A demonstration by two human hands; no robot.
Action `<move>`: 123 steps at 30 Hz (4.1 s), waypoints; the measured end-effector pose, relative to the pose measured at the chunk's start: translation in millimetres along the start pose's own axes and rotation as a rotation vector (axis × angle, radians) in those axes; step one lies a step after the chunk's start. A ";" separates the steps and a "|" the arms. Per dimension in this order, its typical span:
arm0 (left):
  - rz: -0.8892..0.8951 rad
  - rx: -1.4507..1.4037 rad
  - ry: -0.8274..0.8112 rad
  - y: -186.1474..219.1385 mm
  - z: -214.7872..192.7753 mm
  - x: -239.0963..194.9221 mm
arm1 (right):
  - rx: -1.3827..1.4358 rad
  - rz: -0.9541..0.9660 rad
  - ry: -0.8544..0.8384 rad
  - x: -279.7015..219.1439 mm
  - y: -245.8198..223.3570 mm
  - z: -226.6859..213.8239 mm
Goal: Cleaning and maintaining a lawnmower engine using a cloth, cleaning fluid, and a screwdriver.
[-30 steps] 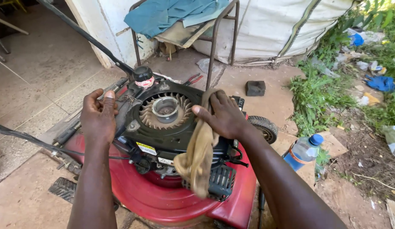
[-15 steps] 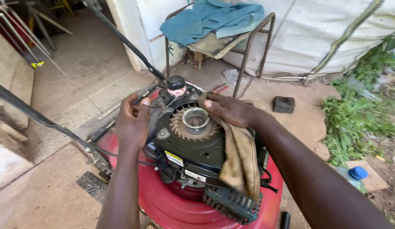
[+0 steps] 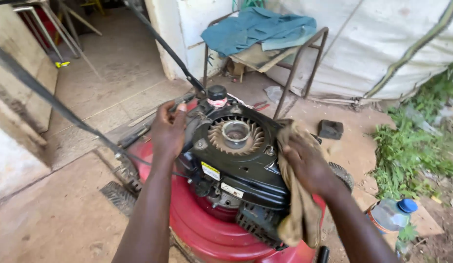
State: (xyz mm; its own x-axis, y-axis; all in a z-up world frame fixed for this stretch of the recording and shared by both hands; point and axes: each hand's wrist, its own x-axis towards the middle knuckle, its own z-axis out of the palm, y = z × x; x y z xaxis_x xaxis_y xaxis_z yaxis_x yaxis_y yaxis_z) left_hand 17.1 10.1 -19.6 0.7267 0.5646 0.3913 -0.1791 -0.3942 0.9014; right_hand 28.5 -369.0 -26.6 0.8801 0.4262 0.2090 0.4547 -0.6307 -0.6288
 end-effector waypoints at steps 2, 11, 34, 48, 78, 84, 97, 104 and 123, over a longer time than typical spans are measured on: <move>-0.015 -0.008 0.015 -2.7 -0.8 -4.3 | -0.070 0.038 0.000 -48.6 -22.5 19.5; 0.008 -0.011 0.087 87.5 -48.7 -178.0 | 0.155 0.244 0.586 -129.0 -143.8 63.1; 0.015 0.484 -0.456 82.0 -32.3 -45.5 | 0.094 -0.063 0.779 -139.7 -82.2 -7.6; 0.189 0.662 -0.246 33.8 -6.6 -49.5 | -0.448 0.625 -0.255 -231.1 279.8 140.2; 0.125 0.432 -0.724 128.8 -79.5 -42.5 | -0.028 0.525 0.607 -220.9 397.7 -75.2; 0.135 0.552 -0.559 122.1 -45.6 -18.2 | 0.441 -0.332 0.662 -157.6 -153.3 -30.4; 0.338 0.495 -0.275 67.9 -39.4 -10.8 | -0.055 -0.562 0.454 -62.3 -202.9 72.0; 0.340 0.411 -0.267 56.0 -47.3 -12.1 | -0.297 -0.532 0.346 -36.9 -211.0 98.2; 0.358 0.233 -0.206 20.4 -45.1 -39.9 | -0.178 -0.492 0.220 -24.2 -204.3 119.8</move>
State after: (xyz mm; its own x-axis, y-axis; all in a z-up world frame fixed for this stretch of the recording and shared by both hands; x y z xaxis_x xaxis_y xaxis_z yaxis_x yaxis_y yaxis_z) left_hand -45.4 12.2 -8.4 0.7669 0.2169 0.6040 -0.3064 -0.7031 0.6416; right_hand -101.9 -172.8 7.0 0.5573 0.5644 0.6090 0.8178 -0.4998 -0.2853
